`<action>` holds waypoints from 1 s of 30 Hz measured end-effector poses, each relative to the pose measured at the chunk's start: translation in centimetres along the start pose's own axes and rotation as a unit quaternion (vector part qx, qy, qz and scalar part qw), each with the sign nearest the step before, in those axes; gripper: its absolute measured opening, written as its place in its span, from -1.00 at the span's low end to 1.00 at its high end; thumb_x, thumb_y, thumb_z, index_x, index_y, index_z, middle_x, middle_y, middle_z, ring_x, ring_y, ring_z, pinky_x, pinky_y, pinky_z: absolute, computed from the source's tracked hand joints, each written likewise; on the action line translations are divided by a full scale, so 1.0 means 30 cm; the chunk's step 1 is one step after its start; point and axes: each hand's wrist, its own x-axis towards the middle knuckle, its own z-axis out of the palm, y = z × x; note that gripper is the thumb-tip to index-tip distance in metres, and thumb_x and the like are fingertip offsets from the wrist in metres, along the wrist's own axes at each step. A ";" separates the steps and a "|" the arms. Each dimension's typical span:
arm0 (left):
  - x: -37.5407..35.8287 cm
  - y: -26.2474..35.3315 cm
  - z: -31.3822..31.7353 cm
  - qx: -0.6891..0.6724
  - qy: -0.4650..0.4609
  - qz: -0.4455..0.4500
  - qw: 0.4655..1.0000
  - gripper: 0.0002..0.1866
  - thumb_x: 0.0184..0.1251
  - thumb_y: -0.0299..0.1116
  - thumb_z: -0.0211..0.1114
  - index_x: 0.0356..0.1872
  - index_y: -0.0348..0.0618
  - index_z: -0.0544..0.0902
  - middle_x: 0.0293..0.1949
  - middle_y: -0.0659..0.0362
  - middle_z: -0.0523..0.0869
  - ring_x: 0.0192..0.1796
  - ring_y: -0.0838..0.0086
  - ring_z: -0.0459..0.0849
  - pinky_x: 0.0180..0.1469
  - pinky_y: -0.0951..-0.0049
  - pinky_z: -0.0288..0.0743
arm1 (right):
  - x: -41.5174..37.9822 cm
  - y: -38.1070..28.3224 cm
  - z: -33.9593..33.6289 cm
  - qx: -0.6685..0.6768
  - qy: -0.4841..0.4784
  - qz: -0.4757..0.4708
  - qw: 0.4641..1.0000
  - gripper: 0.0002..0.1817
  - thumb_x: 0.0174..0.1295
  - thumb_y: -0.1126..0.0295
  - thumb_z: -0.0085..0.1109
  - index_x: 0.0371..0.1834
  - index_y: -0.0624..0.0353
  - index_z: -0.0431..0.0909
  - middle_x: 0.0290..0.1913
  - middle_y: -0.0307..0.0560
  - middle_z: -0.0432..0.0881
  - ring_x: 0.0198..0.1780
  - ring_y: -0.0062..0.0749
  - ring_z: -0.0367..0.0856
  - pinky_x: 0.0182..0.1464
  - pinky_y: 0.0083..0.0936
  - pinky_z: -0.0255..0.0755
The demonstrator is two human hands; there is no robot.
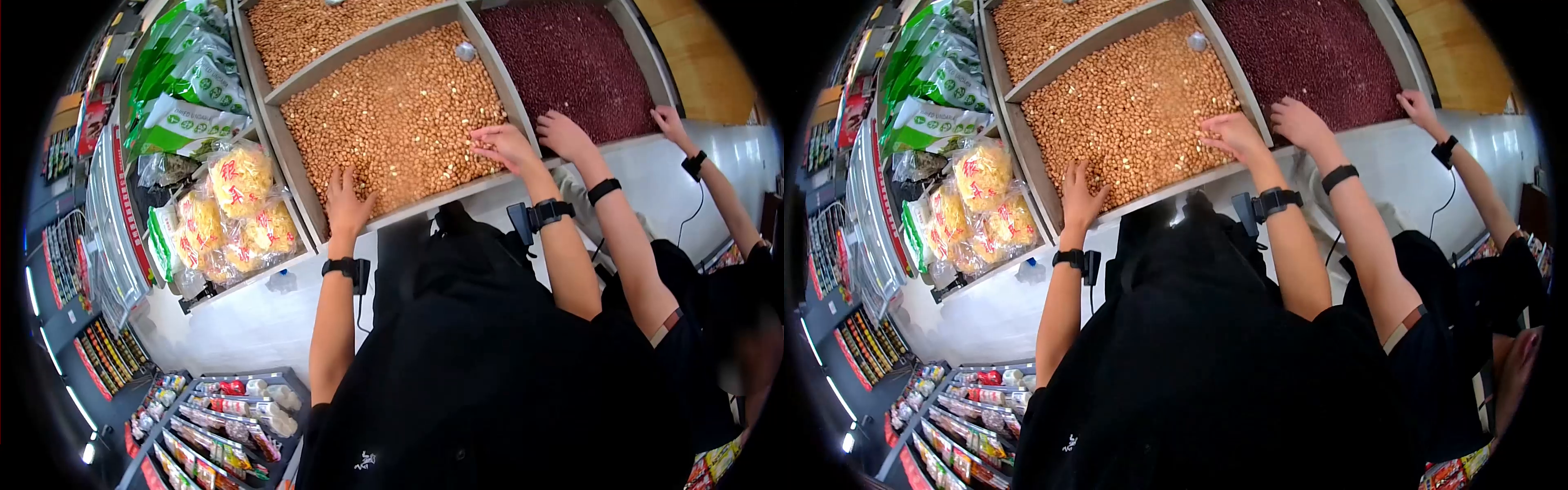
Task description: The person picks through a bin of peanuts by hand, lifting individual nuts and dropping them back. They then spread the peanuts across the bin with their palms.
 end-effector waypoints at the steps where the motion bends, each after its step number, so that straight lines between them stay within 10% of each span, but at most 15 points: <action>1: 0.025 0.001 0.021 -0.011 -0.027 0.032 0.999 -0.14 0.19 -0.10 0.49 0.53 0.14 0.29 0.61 -0.08 0.14 0.58 -0.13 0.15 0.48 -0.15 0.25 | 0.005 -0.002 -0.012 -0.075 -0.003 -0.012 0.997 -0.76 0.45 0.60 0.00 0.02 0.52 0.63 0.06 0.13 0.69 0.03 -0.23 0.75 0.09 -0.45 0.70; 6: 0.078 0.186 0.035 0.011 -0.087 0.037 0.995 -0.11 0.14 -0.07 0.51 0.53 0.17 0.30 0.62 -0.07 0.09 0.59 -0.18 0.09 0.52 -0.24 0.13 | 0.047 0.055 -0.051 -0.235 0.013 -0.073 0.969 -0.83 0.23 0.63 0.20 -0.17 0.38 0.74 -0.31 0.03 0.78 -0.29 -0.36 0.81 -0.28 -0.49 0.69; 10: 0.100 0.332 0.025 0.047 -0.062 0.083 0.993 -0.19 0.16 -0.07 0.53 0.48 0.27 0.40 0.61 -0.07 0.14 0.64 -0.06 0.05 0.53 -0.29 0.05 | -0.012 0.064 0.000 -0.507 0.124 -0.233 0.821 -0.84 0.08 0.60 0.26 -0.28 0.23 0.75 -0.32 0.14 0.78 -0.22 -0.07 0.80 -0.11 -0.25 0.66; 16: 0.157 0.367 0.070 0.089 -0.153 0.299 0.938 -0.20 0.25 -0.03 0.46 0.53 0.43 0.35 0.67 0.11 0.07 0.68 0.07 0.00 0.58 -0.26 -0.07 | -0.052 0.062 0.030 -0.552 0.145 -0.284 0.771 -0.75 0.00 0.59 0.34 -0.20 0.19 0.75 -0.13 0.22 0.73 0.01 0.12 0.68 0.12 -0.12 0.56; 24: 0.165 0.074 0.013 0.140 -0.060 0.081 0.985 -0.18 0.47 0.08 0.20 0.66 0.26 0.07 0.69 0.02 -0.07 0.69 -0.02 -0.11 0.60 -0.24 -0.20 | -0.094 0.075 0.086 -0.682 0.154 -0.187 0.690 -0.24 0.00 0.50 0.44 0.35 0.02 0.36 0.35 0.20 0.32 0.29 0.34 0.43 0.21 0.06 0.52; 30: 0.144 -0.123 0.046 0.062 0.032 0.010 0.997 -0.13 0.45 0.10 0.20 0.66 0.05 0.06 0.68 -0.05 -0.04 0.68 -0.03 -0.10 0.62 -0.16 -0.26 | -0.040 0.080 0.096 -0.703 0.166 -0.159 0.673 -0.49 0.14 0.63 0.21 0.21 0.17 0.40 0.24 0.34 0.42 0.21 0.34 0.51 0.13 0.00 0.57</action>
